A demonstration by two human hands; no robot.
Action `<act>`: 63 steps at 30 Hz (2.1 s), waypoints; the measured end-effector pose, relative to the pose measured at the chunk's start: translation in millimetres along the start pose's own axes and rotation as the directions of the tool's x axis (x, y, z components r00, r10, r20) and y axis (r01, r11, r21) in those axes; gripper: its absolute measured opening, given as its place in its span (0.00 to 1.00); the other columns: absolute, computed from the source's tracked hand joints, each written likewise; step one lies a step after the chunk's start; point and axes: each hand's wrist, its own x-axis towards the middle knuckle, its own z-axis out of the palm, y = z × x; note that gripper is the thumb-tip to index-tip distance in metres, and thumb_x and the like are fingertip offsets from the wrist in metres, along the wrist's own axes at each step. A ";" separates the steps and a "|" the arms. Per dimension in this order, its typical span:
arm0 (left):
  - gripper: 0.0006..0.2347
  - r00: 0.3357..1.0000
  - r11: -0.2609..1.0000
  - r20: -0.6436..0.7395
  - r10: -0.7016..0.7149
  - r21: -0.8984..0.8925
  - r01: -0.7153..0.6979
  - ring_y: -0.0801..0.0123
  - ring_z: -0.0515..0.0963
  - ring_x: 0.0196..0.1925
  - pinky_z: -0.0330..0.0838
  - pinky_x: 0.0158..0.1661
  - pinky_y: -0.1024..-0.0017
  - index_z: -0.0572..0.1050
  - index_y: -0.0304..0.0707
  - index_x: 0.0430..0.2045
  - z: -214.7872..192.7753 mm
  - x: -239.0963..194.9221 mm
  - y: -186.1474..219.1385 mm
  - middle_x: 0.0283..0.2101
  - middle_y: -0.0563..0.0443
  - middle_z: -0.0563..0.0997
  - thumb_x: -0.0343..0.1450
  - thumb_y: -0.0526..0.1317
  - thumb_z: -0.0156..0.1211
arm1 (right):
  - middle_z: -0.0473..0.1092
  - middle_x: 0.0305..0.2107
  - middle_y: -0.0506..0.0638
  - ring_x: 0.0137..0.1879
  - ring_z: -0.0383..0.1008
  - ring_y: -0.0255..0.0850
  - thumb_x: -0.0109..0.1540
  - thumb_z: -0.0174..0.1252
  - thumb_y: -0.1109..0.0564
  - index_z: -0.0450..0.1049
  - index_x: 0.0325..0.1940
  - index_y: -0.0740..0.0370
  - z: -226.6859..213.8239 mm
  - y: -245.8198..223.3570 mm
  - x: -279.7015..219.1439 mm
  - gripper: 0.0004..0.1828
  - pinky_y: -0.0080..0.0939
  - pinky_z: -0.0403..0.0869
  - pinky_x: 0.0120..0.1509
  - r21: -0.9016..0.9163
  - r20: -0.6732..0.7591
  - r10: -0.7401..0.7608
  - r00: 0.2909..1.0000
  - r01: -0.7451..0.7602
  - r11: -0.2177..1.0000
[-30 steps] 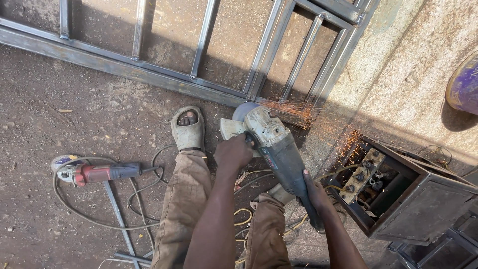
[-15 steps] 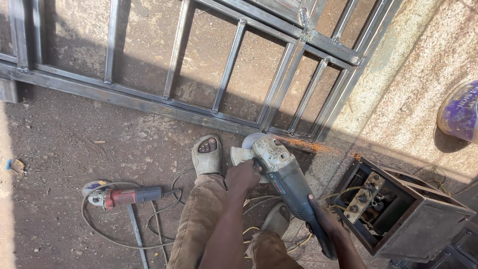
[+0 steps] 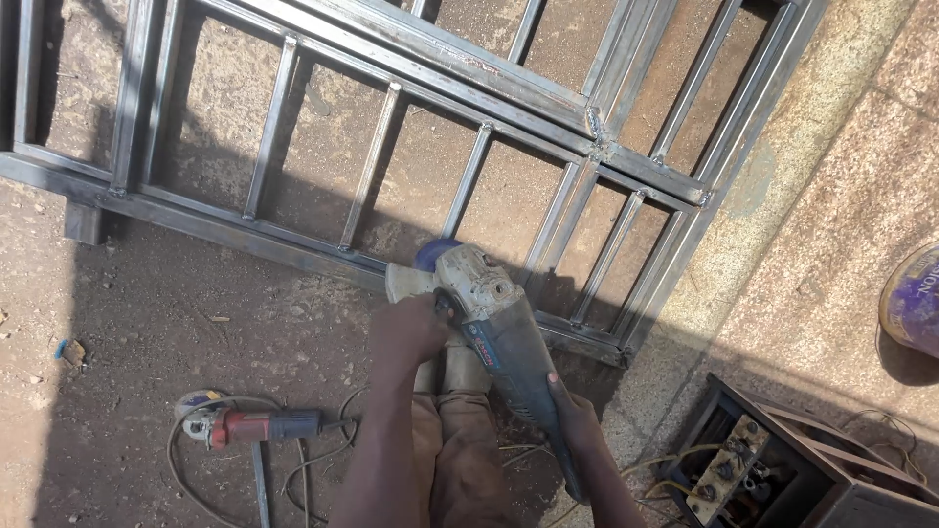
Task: Smoothing out weld joints on a metal gate frame using a handheld angle grinder.
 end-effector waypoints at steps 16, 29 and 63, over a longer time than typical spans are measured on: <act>0.21 0.981 0.838 -0.194 -0.021 -0.539 -0.089 0.46 0.83 0.54 0.72 0.55 0.50 0.75 0.48 0.60 -39.2 112.4 53.6 0.47 0.40 0.84 0.74 0.52 0.49 | 0.74 0.39 0.72 0.53 0.73 0.65 0.70 0.48 0.26 0.79 0.42 0.69 -54.2 -159.8 107.3 0.41 0.63 0.66 0.61 -0.497 -0.024 -0.613 0.789 0.523 0.693; 0.19 0.985 0.841 -0.168 -0.030 -0.537 -0.066 0.47 0.83 0.52 0.73 0.57 0.51 0.75 0.55 0.55 -28.3 130.4 40.3 0.46 0.45 0.83 0.74 0.56 0.48 | 0.74 0.23 0.65 0.37 0.75 0.55 0.68 0.47 0.25 0.81 0.39 0.67 -61.2 -180.9 112.5 0.41 0.55 0.72 0.49 -0.491 0.016 -0.488 0.873 0.432 0.757; 0.21 0.998 0.869 -0.026 0.053 -0.491 -0.059 0.42 0.80 0.59 0.69 0.60 0.51 0.75 0.53 0.58 -82.4 96.5 36.7 0.52 0.39 0.83 0.75 0.57 0.45 | 0.76 0.33 0.67 0.47 0.77 0.59 0.64 0.54 0.23 0.82 0.36 0.70 -8.6 -196.1 -20.0 0.43 0.60 0.70 0.58 -0.354 -0.016 -0.434 0.901 0.401 0.845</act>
